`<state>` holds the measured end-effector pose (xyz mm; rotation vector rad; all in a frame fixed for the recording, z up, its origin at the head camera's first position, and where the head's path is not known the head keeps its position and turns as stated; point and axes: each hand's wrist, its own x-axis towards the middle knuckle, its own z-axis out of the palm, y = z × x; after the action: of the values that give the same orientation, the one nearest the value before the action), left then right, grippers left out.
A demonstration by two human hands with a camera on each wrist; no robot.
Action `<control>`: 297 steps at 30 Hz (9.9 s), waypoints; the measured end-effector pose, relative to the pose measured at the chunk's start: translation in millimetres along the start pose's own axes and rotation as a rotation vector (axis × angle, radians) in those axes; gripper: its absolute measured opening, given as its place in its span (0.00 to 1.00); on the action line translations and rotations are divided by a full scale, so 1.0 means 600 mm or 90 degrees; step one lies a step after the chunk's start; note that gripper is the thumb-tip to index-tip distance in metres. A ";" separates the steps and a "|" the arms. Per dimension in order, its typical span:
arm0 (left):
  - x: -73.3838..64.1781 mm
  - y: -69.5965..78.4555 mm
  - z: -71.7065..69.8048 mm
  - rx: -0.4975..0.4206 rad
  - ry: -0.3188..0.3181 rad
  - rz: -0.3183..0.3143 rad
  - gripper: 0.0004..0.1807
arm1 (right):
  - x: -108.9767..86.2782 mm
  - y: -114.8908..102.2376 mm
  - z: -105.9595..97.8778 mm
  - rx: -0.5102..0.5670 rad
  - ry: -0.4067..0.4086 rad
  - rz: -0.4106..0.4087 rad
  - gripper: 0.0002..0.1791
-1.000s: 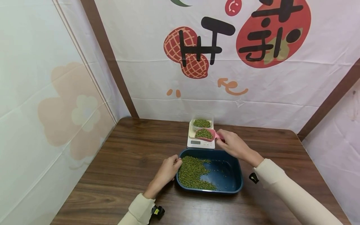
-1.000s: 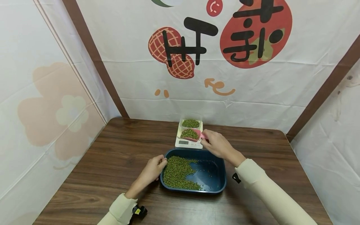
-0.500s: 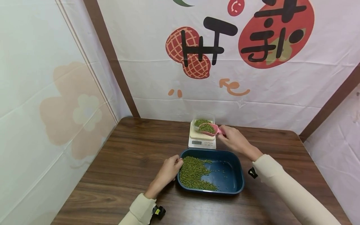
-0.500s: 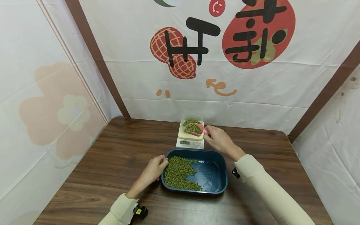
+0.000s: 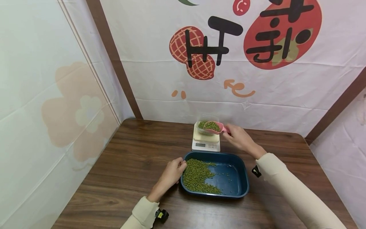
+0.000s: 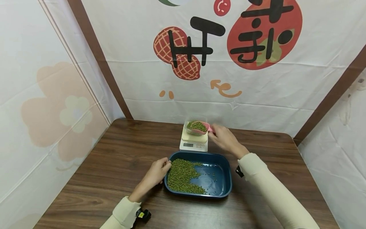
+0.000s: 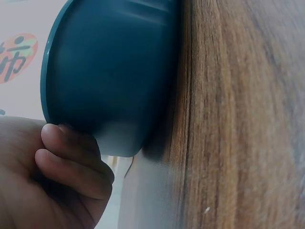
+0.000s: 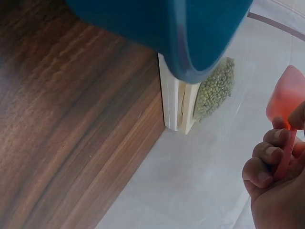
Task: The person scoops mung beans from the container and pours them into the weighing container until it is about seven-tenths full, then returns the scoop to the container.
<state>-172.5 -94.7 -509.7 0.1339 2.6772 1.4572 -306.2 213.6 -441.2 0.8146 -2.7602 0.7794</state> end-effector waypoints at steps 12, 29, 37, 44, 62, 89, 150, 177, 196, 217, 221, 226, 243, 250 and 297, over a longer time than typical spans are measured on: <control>-0.001 0.000 0.000 0.006 0.001 0.005 0.19 | 0.022 0.008 -0.007 -0.020 -0.014 0.042 0.08; -0.001 0.002 0.003 0.013 0.021 0.006 0.18 | 0.041 0.021 -0.016 -0.059 -0.036 0.034 0.08; -0.001 0.001 0.002 0.010 0.019 0.007 0.19 | 0.051 0.020 -0.021 -0.066 -0.057 0.050 0.10; -0.003 -0.001 0.002 0.005 0.014 0.005 0.19 | 0.053 0.019 -0.023 -0.071 -0.069 0.037 0.09; -0.002 -0.001 0.001 0.010 0.013 0.010 0.18 | 0.062 0.014 -0.033 -0.097 -0.083 0.026 0.10; -0.003 0.001 0.000 0.002 0.002 0.005 0.19 | 0.077 0.001 -0.050 -0.179 -0.130 0.031 0.09; -0.004 0.005 0.001 0.013 0.007 -0.005 0.20 | 0.094 -0.023 -0.074 -0.301 -0.137 -0.016 0.12; -0.003 0.006 0.001 0.015 -0.002 -0.016 0.19 | 0.074 -0.028 -0.074 -0.212 -0.094 -0.012 0.11; -0.001 0.005 0.001 0.011 0.001 -0.008 0.19 | 0.040 -0.041 -0.069 -0.190 -0.053 -0.055 0.08; -0.001 0.005 0.004 0.005 -0.002 -0.009 0.19 | -0.008 -0.064 -0.068 -0.165 -0.041 -0.097 0.07; -0.001 0.005 0.005 0.009 0.004 -0.008 0.19 | -0.021 -0.069 -0.071 -0.156 -0.043 -0.091 0.06; -0.001 0.005 0.004 0.007 0.003 -0.008 0.19 | -0.032 -0.073 -0.074 -0.151 -0.040 -0.102 0.05; 0.000 0.003 0.009 0.015 0.008 -0.017 0.20 | -0.064 -0.083 -0.079 -0.150 -0.050 -0.118 0.03; 0.000 0.004 0.009 0.016 0.011 -0.021 0.20 | -0.077 -0.085 -0.079 -0.165 -0.059 -0.134 0.04; 0.002 0.007 0.006 0.002 0.006 -0.028 0.19 | -0.177 -0.049 -0.064 -0.183 -0.175 -0.154 0.08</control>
<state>-173.0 -89.5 -508.1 0.0690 2.6726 1.4446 -200.8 261.4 -426.4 1.2383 -2.8298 0.2340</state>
